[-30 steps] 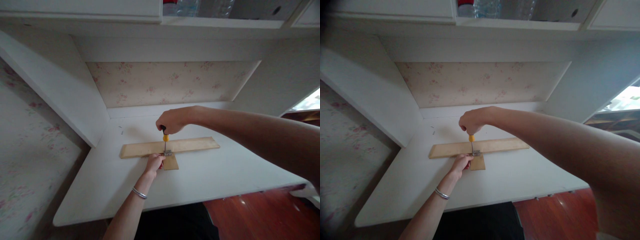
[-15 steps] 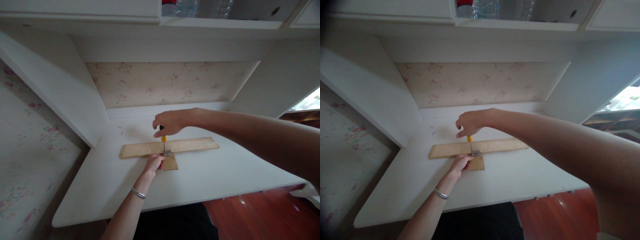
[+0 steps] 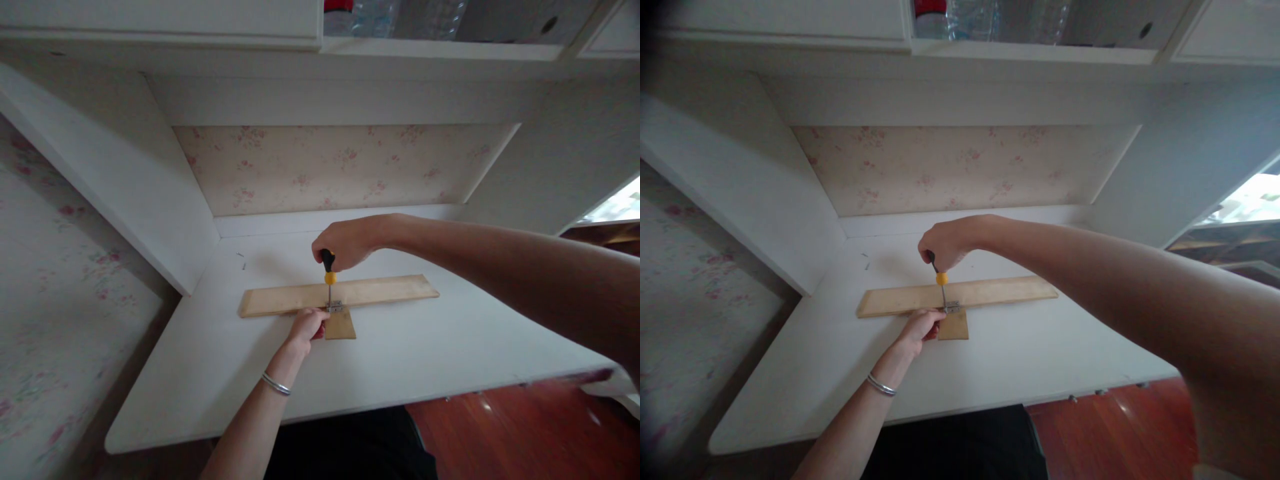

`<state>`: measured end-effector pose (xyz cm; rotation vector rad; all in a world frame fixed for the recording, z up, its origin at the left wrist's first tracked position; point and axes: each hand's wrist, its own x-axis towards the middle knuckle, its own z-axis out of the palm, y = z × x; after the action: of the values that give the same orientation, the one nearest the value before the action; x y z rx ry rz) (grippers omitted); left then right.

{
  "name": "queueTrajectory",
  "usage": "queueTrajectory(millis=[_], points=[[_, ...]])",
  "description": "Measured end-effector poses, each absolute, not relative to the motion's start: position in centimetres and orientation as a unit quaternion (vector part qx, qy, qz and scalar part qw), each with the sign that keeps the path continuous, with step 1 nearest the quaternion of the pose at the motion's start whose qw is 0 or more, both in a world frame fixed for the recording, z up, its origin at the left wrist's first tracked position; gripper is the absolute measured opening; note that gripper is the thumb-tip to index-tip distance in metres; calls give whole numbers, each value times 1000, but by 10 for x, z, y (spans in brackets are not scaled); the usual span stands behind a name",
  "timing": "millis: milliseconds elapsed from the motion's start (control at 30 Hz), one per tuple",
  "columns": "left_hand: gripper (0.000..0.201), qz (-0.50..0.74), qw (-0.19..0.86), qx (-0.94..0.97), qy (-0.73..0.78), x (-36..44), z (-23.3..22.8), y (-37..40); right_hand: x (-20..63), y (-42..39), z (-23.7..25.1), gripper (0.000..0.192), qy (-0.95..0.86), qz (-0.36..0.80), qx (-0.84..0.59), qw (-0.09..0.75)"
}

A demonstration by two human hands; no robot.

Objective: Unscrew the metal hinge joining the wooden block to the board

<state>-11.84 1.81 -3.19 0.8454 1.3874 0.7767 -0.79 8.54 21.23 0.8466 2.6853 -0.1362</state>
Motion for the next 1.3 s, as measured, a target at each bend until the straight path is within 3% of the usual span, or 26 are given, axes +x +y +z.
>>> queueTrajectory(millis=[167, 300, 400, 533, 667, 933, 1067, 1167, 1300], points=[[17, 334, 631, 357, 601, -119, -30, 19, -12, 85, 210, 47, 904, -59, 383, 181], [18, 329, 635, 353, 603, -119, -30, 19, -9, 89, 208, 29, 924, -48, 346, 159], [16, 325, 635, 355, 604, -119, -31, 20, -9, 92, 206, 37, 933, -52, 332, 129], [19, 325, 627, 376, 600, -119, -31, 19, -12, 93, 203, 32, 910, -37, 386, 146], [17, 331, 617, 387, 599, -118, -32, 17, -12, 91, 203, 22, 934, -10, 332, 130], [15, 322, 658, 354, 581, -118, -37, 21, -11, 92, 200, 47, 906, -13, 388, 170], [18, 329, 675, 339, 567, -119, -38, 22, -9, 93, 199, 30, 927, -9, 345, 148], [18, 336, 679, 327, 565, -118, -38, 22, -8, 91, 200, 40, 944, -29, 303, 129], [16, 340, 678, 314, 571, -115, -37, 21, -12, 91, 201, 49, 915, -27, 373, 153]])
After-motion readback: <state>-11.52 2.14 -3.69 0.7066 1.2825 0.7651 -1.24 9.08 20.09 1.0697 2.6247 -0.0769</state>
